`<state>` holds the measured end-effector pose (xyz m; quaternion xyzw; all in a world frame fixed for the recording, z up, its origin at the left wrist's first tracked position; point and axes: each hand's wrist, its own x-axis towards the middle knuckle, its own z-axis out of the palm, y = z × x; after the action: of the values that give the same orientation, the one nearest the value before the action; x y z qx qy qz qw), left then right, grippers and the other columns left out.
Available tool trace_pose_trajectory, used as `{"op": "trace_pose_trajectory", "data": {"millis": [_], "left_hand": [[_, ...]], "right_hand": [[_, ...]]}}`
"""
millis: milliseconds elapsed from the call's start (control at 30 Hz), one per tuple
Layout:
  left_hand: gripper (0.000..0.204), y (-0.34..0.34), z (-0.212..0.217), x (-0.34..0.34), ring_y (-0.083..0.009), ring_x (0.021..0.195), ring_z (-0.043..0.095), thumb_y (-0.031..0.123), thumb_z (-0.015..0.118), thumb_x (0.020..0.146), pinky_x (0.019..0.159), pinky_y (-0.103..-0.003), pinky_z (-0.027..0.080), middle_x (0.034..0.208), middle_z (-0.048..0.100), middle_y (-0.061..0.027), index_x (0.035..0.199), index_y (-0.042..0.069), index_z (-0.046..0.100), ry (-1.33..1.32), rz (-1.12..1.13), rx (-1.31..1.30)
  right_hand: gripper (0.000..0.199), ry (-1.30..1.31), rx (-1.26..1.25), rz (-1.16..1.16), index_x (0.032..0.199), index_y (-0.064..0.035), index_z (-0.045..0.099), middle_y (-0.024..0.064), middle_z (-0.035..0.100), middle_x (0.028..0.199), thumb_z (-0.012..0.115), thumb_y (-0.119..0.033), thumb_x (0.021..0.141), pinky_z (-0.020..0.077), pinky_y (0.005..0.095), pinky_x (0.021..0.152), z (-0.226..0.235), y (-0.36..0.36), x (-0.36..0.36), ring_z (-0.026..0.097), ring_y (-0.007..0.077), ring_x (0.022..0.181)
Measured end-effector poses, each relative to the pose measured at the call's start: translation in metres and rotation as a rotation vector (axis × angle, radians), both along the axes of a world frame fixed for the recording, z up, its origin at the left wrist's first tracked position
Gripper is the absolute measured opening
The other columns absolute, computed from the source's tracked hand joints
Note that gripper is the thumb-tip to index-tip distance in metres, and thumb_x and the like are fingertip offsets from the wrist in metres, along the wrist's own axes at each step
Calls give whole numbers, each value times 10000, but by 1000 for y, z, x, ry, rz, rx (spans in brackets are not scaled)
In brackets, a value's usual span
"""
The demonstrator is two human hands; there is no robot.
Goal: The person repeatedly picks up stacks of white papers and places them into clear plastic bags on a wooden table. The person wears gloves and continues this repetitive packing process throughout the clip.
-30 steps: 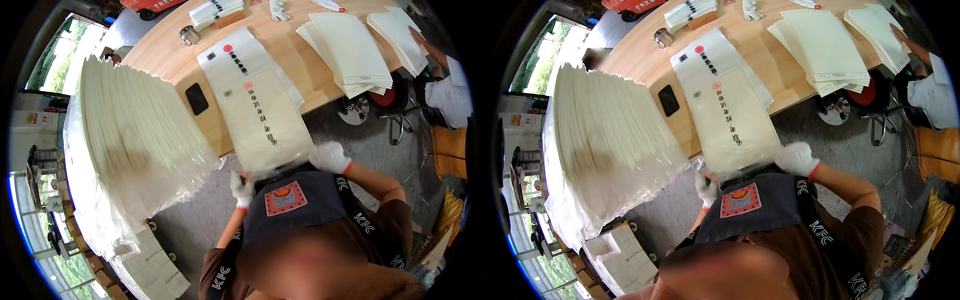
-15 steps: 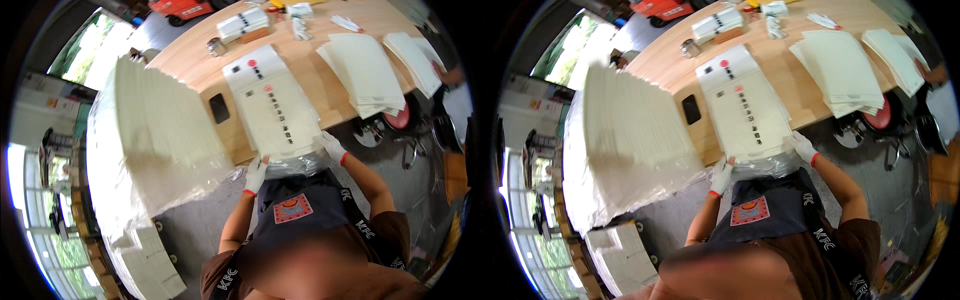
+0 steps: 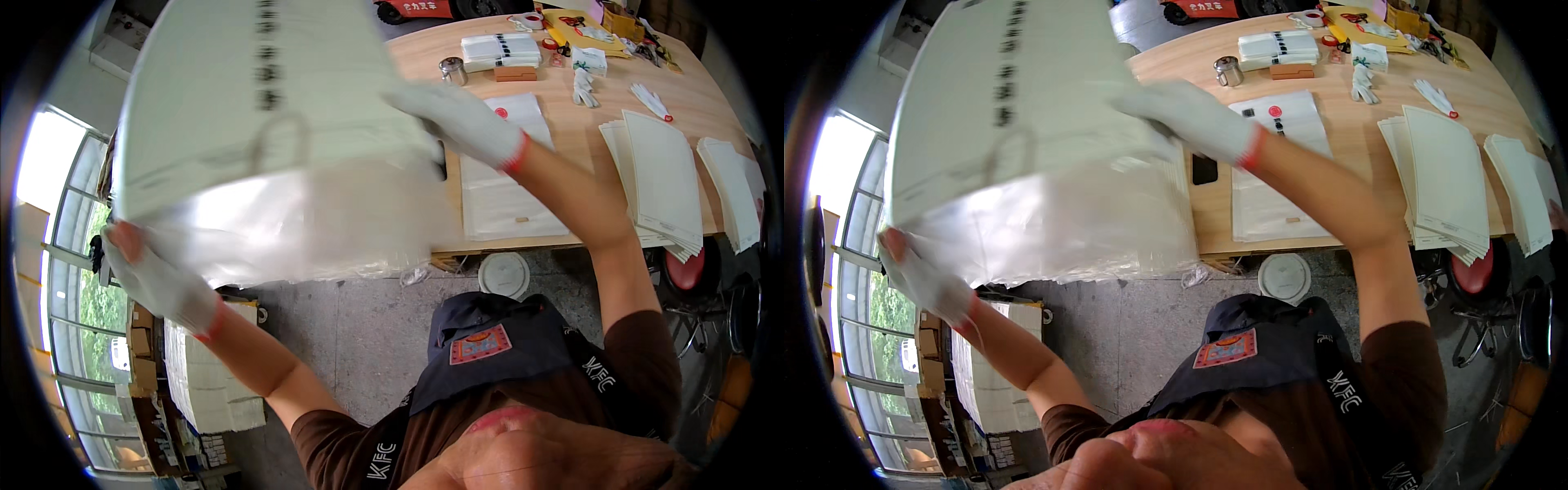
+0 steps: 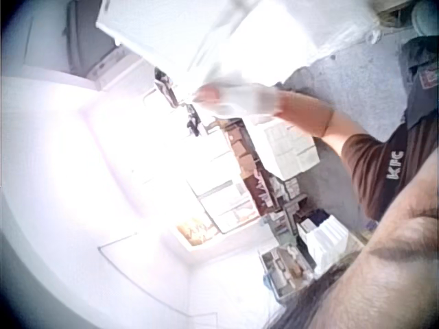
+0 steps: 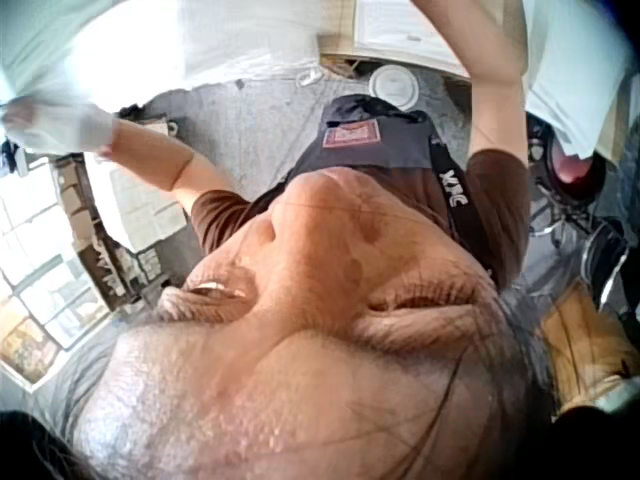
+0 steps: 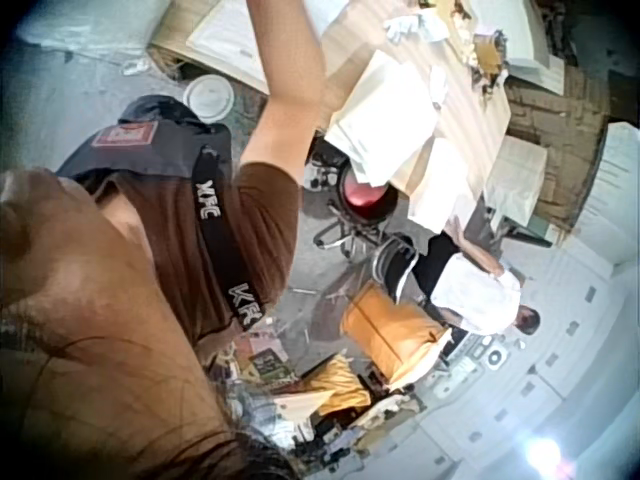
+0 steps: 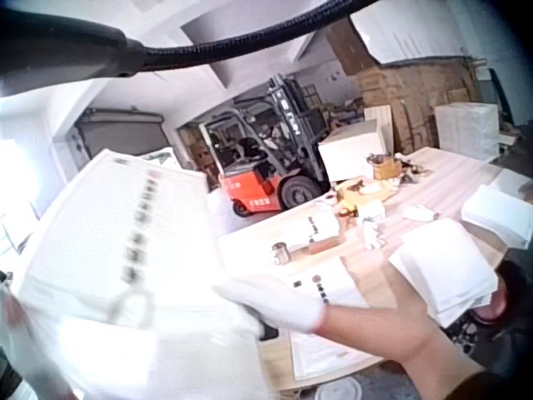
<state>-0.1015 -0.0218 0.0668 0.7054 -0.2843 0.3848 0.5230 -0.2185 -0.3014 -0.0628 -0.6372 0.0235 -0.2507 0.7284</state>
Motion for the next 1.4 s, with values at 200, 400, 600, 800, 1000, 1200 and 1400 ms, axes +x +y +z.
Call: {"op": "trace_pose_trajectory", "data": {"millis": [200,400,600,800,1000,1200,1400], "left_hand": [[502,28,-6,137,-233,1086,532,344,480,924,933,-336,386,1157,569,-187,1205,-72,505,148,87,187],[560,55,-200,144,-234,1139,483,408,352,974,911,-376,412,1342,424,-152,1307,-41,375,120,-140,-223],[245,3,-500,28,-198,771,580,92,615,817,703,-304,476,881,623,-74,1053,25,602,452,-621,883],[196,-214,-458,-93,-336,815,572,265,603,811,683,-441,462,918,614,-113,955,134,623,65,-923,850],[121,-294,-456,-85,-300,815,596,226,573,794,723,-402,466,874,643,-106,867,191,664,206,-998,1375],[216,-310,-433,-78,-235,844,621,241,548,830,751,-338,462,905,659,-126,967,117,659,542,-1204,1231],[261,-326,-431,-62,-158,846,598,254,520,912,776,-298,455,976,647,-91,1033,39,606,458,-1098,888]], "right_hand": [[382,85,-148,178,765,10,614,102,591,615,618,-361,857,336,258,373,66,9,68,459,104,443],[438,190,-51,437,837,-19,610,79,618,669,541,-448,889,371,240,389,14,-2,25,497,95,477],[389,515,203,13,884,-61,604,12,595,675,486,-431,903,344,209,382,-150,-19,-119,479,50,491],[310,563,525,-501,894,-68,572,28,627,735,487,-366,906,352,187,420,-272,18,-223,471,56,492],[263,587,727,-458,910,-75,579,20,638,734,487,-322,908,393,191,424,-293,53,-231,512,58,505],[370,512,588,-518,972,-27,572,39,633,729,535,-385,888,415,226,419,-315,6,-183,508,94,482],[367,651,300,-675,1005,-84,614,106,644,882,510,-414,882,491,323,559,-296,-54,-107,615,181,660]]}}
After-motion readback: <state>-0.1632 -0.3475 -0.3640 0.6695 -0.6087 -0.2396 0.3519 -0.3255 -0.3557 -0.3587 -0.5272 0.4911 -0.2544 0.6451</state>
